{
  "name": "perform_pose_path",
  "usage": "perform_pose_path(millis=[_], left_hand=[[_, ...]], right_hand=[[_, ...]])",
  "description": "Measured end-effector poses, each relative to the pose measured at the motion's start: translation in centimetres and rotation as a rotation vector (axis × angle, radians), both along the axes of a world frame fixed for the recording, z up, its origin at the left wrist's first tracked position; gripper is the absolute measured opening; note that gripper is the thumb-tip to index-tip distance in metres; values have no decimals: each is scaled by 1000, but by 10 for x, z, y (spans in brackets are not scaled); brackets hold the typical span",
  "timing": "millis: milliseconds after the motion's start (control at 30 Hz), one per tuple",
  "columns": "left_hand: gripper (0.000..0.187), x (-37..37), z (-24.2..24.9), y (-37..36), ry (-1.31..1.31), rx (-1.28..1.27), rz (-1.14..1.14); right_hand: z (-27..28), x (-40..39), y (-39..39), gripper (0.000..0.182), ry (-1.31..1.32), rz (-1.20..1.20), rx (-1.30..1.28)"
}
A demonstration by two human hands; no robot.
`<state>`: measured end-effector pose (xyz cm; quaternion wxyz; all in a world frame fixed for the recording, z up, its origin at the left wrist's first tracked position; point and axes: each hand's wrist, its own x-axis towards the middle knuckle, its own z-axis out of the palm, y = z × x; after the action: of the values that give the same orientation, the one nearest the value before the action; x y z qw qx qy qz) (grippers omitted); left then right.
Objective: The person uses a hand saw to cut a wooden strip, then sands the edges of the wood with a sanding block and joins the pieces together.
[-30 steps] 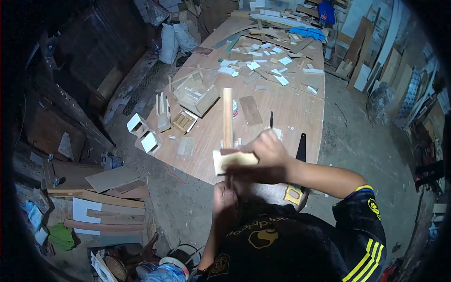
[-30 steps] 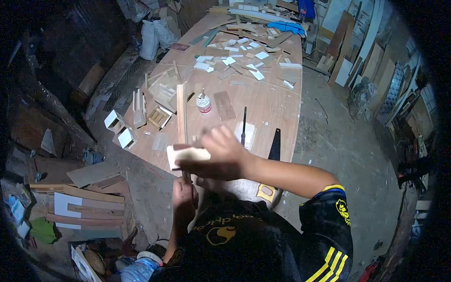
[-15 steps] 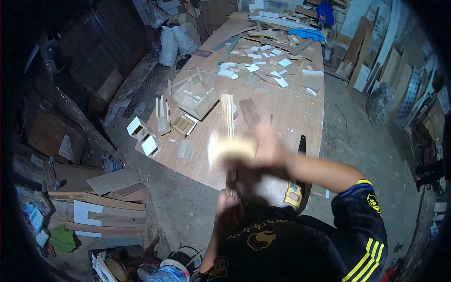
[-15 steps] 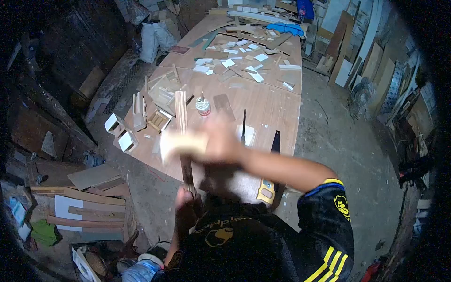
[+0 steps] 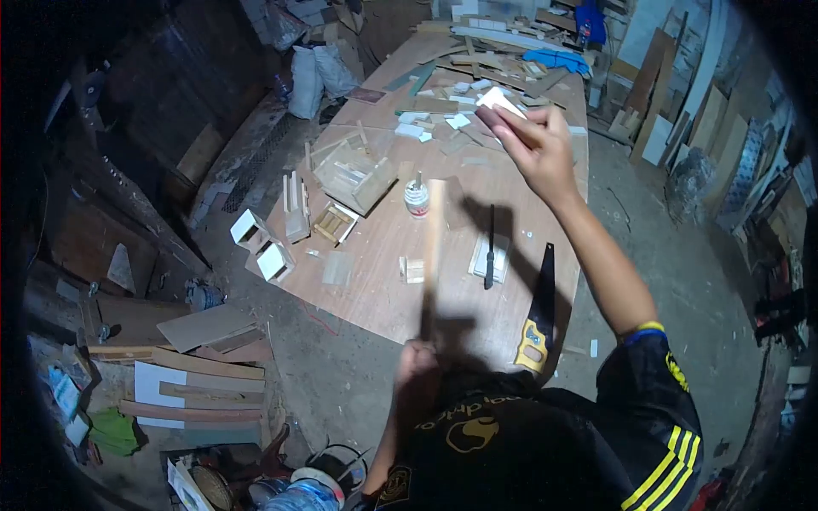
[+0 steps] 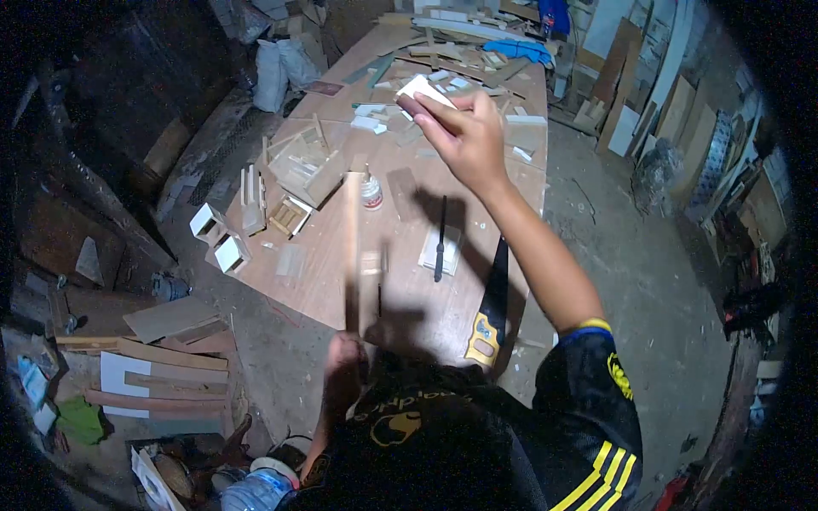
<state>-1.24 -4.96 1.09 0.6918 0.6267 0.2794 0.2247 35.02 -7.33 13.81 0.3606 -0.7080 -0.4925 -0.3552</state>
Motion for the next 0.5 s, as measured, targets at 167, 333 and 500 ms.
perform_pose_path(millis=[167, 333, 500], left_hand=[[31, 5, 11, 5, -93, -497, 62], [32, 9, 16, 2, -220, -456, 61], [33, 7, 21, -12, -145, -310, 87]], right_hand=[[16, -81, -26, 37, 148, 328, 75], [21, -150, -35, 36, 538, 589, -924], [-22, -105, -6, 35, -133, 461, -390]])
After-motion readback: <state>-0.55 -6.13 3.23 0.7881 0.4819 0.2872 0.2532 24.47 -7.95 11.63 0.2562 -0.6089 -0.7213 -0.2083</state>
